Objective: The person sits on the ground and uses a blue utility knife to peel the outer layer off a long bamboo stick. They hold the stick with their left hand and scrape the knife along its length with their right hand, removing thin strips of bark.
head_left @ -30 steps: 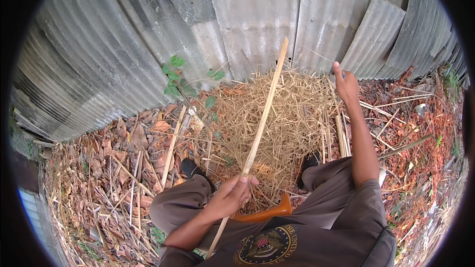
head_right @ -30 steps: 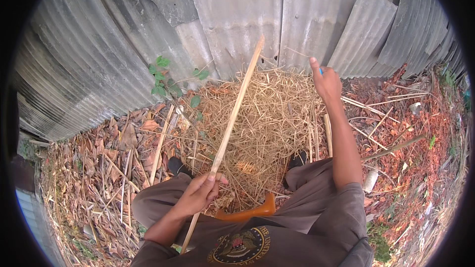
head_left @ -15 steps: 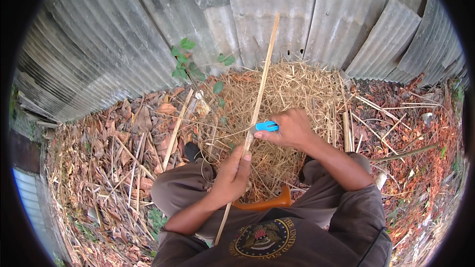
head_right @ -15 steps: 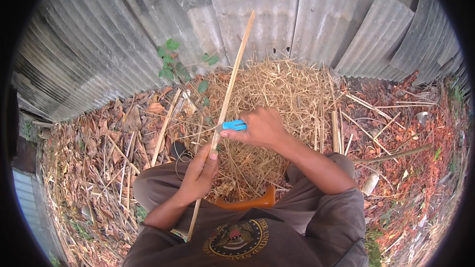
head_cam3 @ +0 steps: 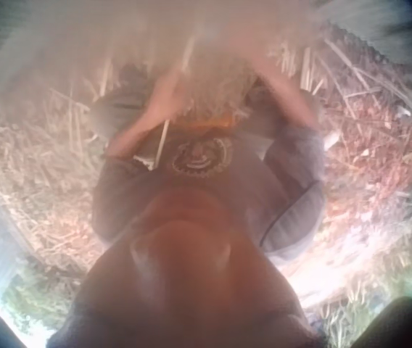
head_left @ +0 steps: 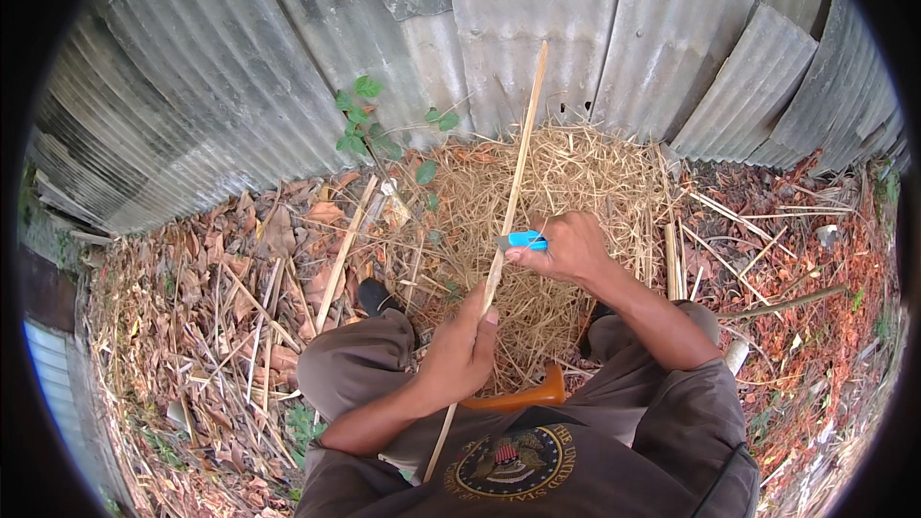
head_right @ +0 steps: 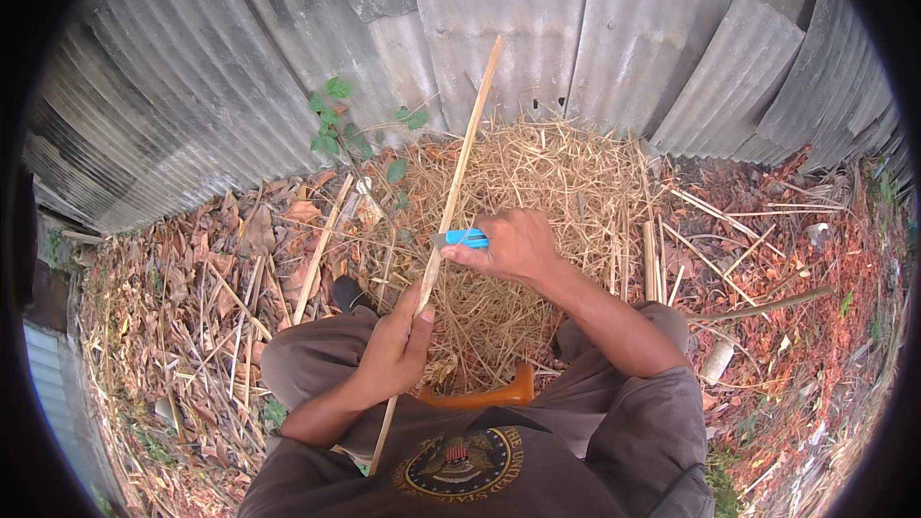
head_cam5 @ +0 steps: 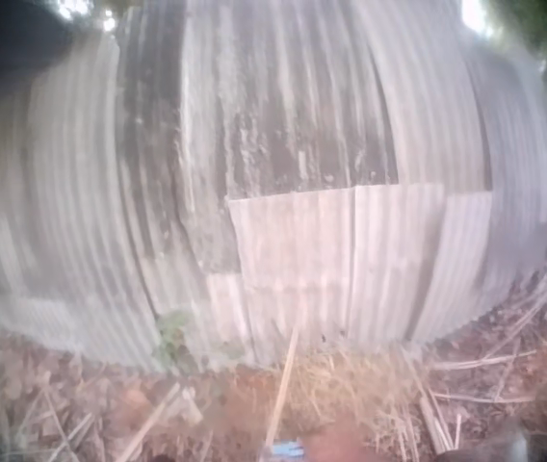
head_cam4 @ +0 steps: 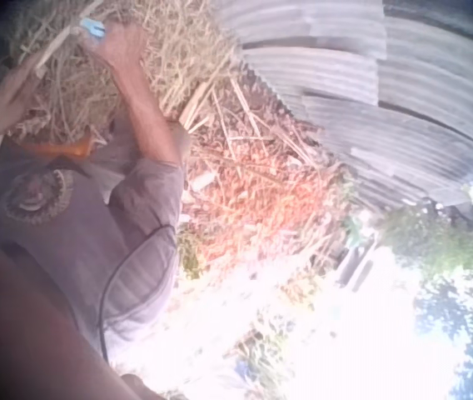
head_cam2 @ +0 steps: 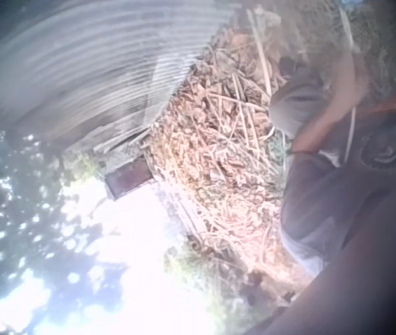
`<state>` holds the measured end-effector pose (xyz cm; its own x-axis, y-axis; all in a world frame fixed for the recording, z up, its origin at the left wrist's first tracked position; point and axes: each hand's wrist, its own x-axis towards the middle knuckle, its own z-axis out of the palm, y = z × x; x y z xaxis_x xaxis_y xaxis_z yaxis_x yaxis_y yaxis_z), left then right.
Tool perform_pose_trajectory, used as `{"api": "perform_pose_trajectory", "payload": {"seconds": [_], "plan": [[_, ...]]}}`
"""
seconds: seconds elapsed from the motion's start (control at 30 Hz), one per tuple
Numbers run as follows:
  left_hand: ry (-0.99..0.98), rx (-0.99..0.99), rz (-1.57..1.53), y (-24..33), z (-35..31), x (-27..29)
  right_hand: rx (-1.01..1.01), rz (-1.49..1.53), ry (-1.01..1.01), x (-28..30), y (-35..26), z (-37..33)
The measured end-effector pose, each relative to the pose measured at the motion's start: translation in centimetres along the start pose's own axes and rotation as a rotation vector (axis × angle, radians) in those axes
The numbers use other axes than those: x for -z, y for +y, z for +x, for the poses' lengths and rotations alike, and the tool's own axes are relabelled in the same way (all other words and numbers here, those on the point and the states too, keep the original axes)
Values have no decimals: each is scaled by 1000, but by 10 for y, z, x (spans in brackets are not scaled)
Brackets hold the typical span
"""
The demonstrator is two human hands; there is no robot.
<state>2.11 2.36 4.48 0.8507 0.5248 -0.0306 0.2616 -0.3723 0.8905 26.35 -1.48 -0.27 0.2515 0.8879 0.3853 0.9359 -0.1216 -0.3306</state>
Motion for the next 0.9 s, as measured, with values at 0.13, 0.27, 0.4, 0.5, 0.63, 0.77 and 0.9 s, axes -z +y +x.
{"api": "perform_pose_trajectory", "payload": {"seconds": [0.13,0.27,0.4,0.5,0.63,0.77,0.9], "plan": [[-30,-84,48,-16,-12,-13,24,-117,121,10,39,14],[-111,6,14,-4,-8,-10,55,-142,179,8,51,16],[-181,-16,4,4,-24,-14,-373,-150,115,30,101,32],[-227,-46,24,0,-27,-16,-379,-252,180,39,126,30],[-357,-37,55,5,-40,-15,-746,-199,184,67,165,33],[-405,-115,-32,9,-44,-17,-1090,-38,373,110,231,-3],[-264,144,-485,-15,-13,-4,-864,-10,288,85,168,13]]}}
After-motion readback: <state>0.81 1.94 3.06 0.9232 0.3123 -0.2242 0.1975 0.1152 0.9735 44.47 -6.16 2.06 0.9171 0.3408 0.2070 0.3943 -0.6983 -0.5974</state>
